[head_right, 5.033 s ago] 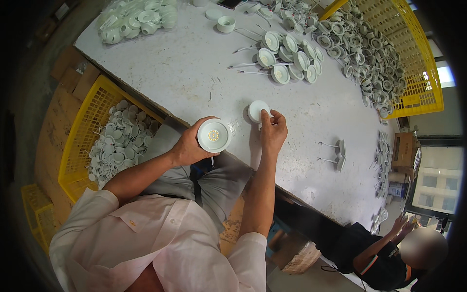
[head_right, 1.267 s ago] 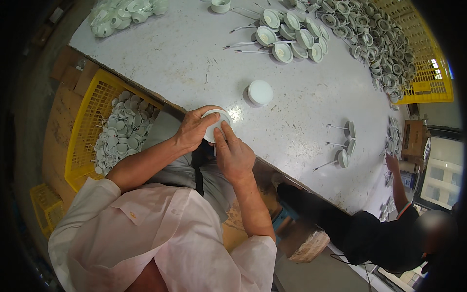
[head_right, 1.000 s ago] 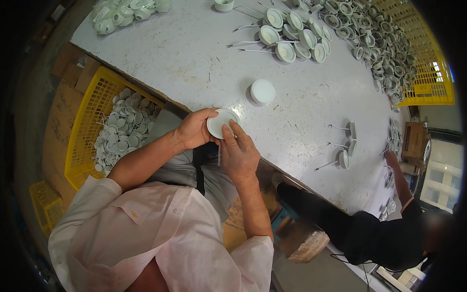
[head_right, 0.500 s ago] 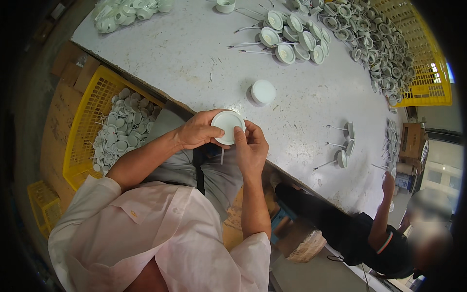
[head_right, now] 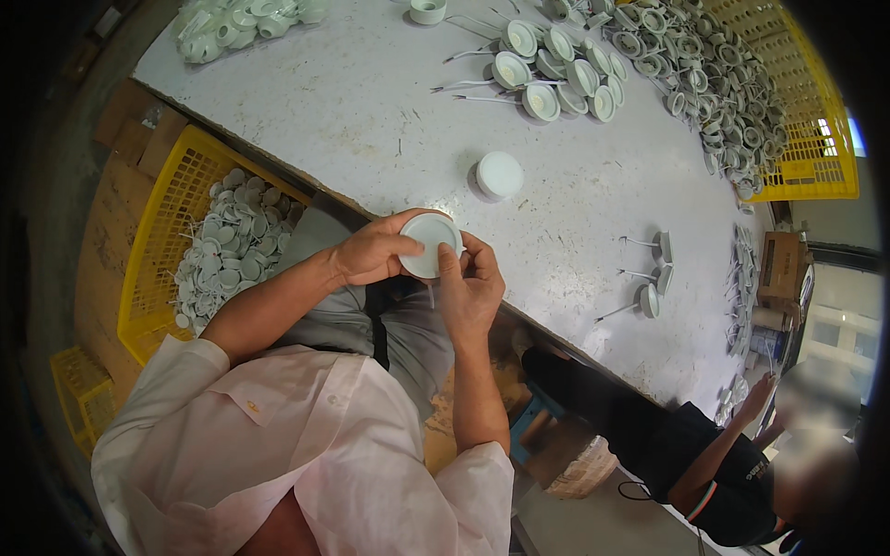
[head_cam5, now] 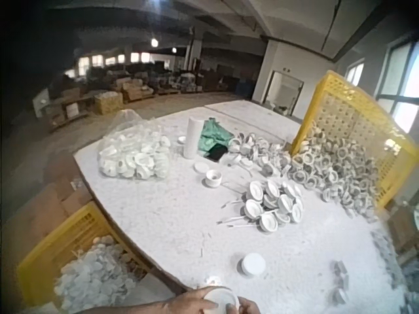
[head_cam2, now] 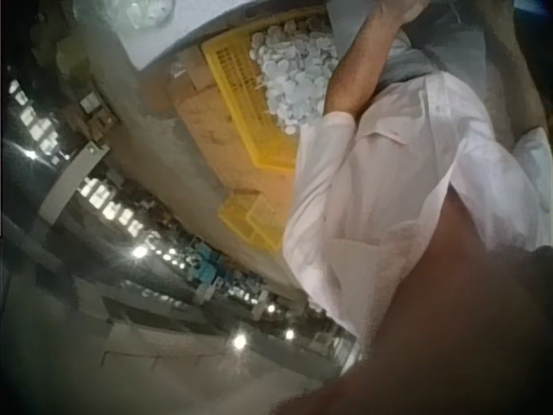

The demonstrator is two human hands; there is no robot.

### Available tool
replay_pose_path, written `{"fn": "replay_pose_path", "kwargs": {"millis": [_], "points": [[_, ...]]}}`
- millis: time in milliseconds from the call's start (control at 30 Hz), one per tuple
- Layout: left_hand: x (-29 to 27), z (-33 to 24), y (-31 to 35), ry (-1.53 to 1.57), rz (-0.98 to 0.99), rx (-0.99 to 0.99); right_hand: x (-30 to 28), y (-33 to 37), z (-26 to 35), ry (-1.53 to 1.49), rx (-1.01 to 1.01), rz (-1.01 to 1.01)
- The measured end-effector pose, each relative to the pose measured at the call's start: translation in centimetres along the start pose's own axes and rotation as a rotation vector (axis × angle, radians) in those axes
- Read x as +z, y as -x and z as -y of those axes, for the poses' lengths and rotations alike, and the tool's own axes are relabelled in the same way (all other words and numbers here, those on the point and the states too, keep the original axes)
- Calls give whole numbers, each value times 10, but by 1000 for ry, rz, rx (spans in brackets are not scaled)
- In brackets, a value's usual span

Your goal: Assembling small circular LED light components by fitting covers onto bases at a factory workbench.

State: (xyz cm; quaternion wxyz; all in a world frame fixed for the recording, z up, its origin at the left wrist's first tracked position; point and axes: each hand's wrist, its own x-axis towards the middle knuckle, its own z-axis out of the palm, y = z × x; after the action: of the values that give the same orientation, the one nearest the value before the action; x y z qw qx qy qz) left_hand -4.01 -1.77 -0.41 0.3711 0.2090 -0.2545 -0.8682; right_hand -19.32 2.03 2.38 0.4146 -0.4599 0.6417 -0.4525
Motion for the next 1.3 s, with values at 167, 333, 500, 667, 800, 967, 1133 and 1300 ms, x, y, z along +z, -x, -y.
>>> {"fn": "replay_pose_path", "kwargs": {"millis": [167,333,500,667,800,967,1133,1300], "points": [[-25,-12,31,-86,-162,107,-29,-12,-3,-64,-28,-168],[-73,-68,123,-396,-556,318,-184,-57,-78,666,-156,-854],[-187,-75,203,-469,-1008,344,-232,-83,-94,939,298,-848],[-266,-43,237,-592,-1510,42,-266,-92,-119,1042,280,-821],[-333,-1,278,-481,-1586,-143,-272,-73,-129,853,123,-807],[-403,46,329,-297,-1485,-122,-227,-43,-121,486,-116,-810],[-477,60,405,-1049,-1627,-192,-129,-36,-94,-131,-131,-500],[-217,6,193,-726,-1041,160,-73,-11,-72,-187,-192,-403]]}}
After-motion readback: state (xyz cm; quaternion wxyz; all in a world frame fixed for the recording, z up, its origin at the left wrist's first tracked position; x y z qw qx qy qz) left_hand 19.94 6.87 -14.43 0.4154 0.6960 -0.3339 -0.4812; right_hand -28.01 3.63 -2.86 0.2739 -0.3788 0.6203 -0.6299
